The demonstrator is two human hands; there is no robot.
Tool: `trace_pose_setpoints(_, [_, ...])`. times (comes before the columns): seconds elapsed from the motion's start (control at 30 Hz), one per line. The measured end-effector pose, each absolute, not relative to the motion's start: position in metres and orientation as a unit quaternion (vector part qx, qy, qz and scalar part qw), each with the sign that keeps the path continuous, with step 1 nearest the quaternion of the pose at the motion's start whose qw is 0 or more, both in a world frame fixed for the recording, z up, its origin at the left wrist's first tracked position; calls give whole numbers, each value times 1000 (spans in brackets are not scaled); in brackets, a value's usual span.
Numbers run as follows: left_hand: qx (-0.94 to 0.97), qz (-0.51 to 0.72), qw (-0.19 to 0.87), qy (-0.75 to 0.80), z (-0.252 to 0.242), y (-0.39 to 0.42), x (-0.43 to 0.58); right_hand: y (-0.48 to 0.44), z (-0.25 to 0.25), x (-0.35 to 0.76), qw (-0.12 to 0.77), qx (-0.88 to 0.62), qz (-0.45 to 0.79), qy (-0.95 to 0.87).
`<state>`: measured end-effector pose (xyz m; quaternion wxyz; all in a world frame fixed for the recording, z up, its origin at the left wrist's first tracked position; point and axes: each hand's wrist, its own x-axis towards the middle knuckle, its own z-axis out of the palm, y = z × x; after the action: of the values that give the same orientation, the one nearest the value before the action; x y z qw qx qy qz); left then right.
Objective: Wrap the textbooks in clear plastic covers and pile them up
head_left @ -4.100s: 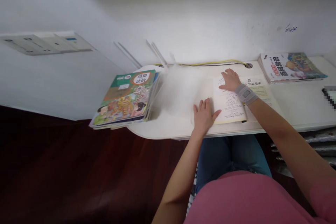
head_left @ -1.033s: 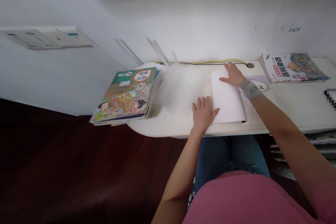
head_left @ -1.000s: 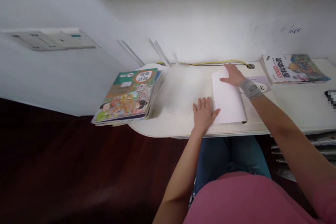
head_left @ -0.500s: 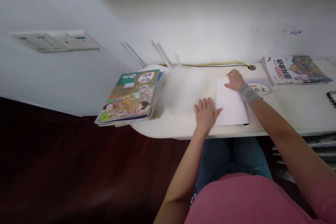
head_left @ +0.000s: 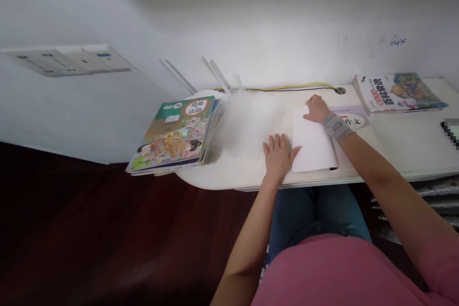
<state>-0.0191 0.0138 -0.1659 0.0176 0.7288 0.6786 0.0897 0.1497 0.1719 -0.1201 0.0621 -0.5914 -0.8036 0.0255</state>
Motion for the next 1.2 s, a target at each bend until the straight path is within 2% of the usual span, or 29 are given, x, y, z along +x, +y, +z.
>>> trace_pose_setpoints(0.17, [728,103,29,677,-166,13,-20,175,-124,153,59,-585,37,-808])
trace_pose_setpoints(0.37, [739,94,21,667,-162,11,-21,173,-130,146,102,-582,28,-806])
trace_pose_setpoints(0.5, [753,84,7,652,-162,10,-22,168,-120,152,198,-575,68,-791])
trace_pose_setpoints(0.57, [755,84,11,650,-162,10,-24,149,-116,166,260,-545,88,-792])
trace_pose_setpoints(0.63, [755,88,18,650,-161,10,-27,112,-120,184,280,-491,100,-819])
trace_pose_setpoints(0.73, [749,111,-1,653,-153,8,-25,42,-141,201,272,-428,117,-854])
trace_pose_setpoints(0.83, [761,149,-20,632,-139,7,-8,-12,-162,199,268,-442,101,-850])
trace_pose_setpoints(0.93, [809,158,51,564,-127,7,20,-29,-166,190,262,-430,106,-857])
trace_pose_setpoints(1.03, [831,137,125,524,-123,9,45,-22,-160,196,268,-388,168,-866])
trace_pose_setpoints(1.13, [833,121,124,526,-127,12,59,-12,-161,219,311,-485,135,-806])
trace_pose_setpoints(1.2, [838,113,91,526,-132,12,63,-9,-166,237,282,-567,48,-773])
